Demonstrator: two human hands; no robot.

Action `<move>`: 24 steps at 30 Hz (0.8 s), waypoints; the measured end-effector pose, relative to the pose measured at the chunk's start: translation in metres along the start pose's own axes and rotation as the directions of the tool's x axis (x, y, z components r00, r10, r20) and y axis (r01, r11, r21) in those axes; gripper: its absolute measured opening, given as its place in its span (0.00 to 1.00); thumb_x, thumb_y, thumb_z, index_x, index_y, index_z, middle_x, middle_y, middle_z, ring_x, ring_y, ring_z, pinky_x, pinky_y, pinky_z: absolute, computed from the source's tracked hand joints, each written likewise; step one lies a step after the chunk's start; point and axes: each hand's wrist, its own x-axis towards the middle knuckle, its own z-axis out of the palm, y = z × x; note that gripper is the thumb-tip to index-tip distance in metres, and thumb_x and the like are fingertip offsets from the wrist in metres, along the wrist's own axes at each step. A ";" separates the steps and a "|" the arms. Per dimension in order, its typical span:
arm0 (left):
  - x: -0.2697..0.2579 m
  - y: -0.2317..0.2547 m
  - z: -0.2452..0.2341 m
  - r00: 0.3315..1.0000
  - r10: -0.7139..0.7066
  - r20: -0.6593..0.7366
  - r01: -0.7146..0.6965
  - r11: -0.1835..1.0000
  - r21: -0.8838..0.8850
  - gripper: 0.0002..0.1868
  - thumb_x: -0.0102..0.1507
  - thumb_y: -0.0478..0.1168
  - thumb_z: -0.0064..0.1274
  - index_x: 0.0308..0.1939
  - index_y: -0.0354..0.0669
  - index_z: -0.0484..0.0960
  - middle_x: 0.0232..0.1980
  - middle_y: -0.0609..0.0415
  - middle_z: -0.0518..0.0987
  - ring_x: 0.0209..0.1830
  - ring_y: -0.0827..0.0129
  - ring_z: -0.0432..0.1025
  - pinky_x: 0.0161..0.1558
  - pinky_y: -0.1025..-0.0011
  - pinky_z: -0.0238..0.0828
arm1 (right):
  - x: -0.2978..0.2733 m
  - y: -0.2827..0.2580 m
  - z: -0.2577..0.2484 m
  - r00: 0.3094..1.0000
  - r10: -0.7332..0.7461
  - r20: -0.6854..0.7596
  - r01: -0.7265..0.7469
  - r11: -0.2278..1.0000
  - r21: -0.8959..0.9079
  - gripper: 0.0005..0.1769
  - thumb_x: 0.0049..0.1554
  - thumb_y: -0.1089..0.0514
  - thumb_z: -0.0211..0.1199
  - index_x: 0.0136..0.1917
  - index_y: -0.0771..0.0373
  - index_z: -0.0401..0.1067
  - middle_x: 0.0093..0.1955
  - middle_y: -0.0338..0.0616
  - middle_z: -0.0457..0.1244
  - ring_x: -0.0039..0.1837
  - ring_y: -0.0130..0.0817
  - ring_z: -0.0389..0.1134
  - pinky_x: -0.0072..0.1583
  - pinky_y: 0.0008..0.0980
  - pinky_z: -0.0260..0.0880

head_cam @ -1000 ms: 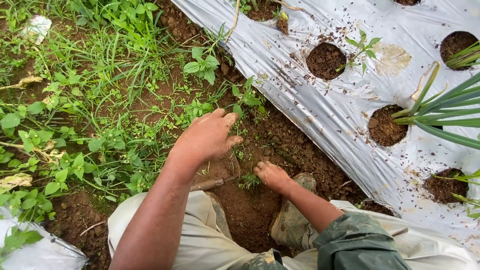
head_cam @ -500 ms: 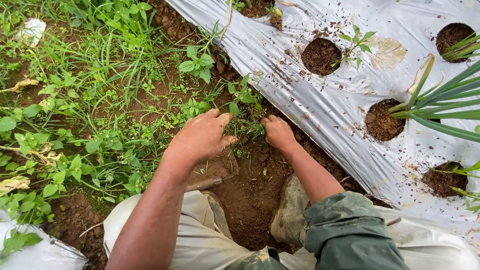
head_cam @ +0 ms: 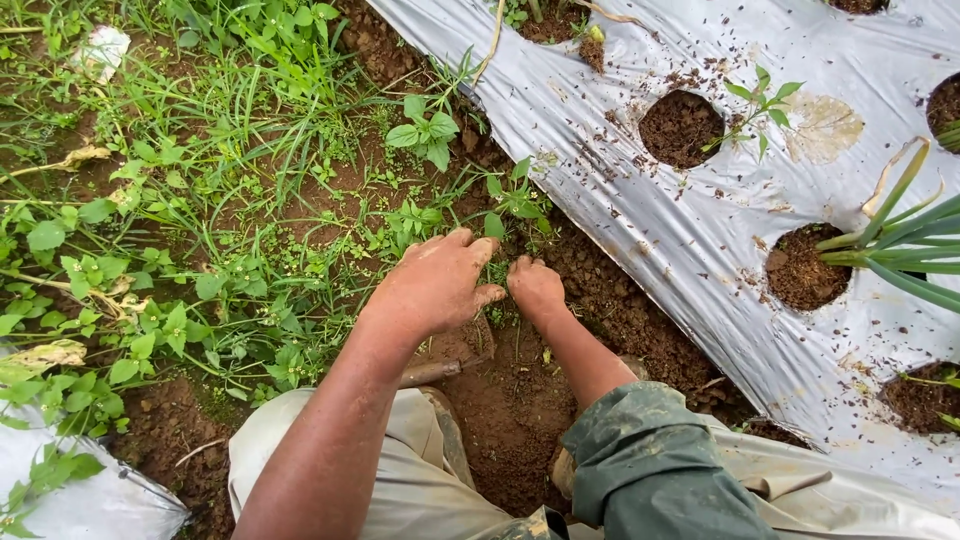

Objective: The person weeds a garden bed covered with white plastic mulch. They pull weeds by hand from around the base of plants and from the soil between the rows, then use a small hand hoe to loosen the soil and remove additional weeds.

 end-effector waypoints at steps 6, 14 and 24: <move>-0.003 0.001 -0.004 1.000 0.010 0.001 -0.010 1.000 -0.009 0.32 0.70 0.53 0.46 0.74 0.40 0.66 0.63 0.35 0.72 0.66 0.42 0.69 0.68 0.33 0.59 | 0.004 0.011 0.023 0.987 -0.111 0.117 0.100 0.991 0.093 0.13 0.63 0.66 0.55 0.59 0.72 0.72 0.57 0.59 0.65 0.53 0.49 0.74 0.45 0.40 0.84; -0.002 0.000 0.004 1.000 0.022 -0.015 -0.023 1.000 -0.019 0.32 0.70 0.53 0.47 0.75 0.43 0.65 0.63 0.36 0.72 0.66 0.43 0.70 0.67 0.33 0.59 | -0.031 0.088 -0.032 0.998 0.039 0.042 -0.054 0.871 0.488 0.19 0.54 0.70 0.57 0.58 0.77 0.74 0.62 0.70 0.64 0.56 0.65 0.72 0.51 0.51 0.80; -0.005 0.009 -0.001 0.999 -0.023 0.023 0.023 1.000 -0.013 0.32 0.70 0.53 0.46 0.75 0.42 0.64 0.68 0.33 0.69 0.69 0.43 0.67 0.69 0.33 0.56 | -0.062 0.019 0.013 0.993 -0.086 -0.083 0.073 0.987 -0.145 0.08 0.57 0.63 0.62 0.50 0.65 0.76 0.48 0.51 0.64 0.45 0.43 0.72 0.37 0.37 0.77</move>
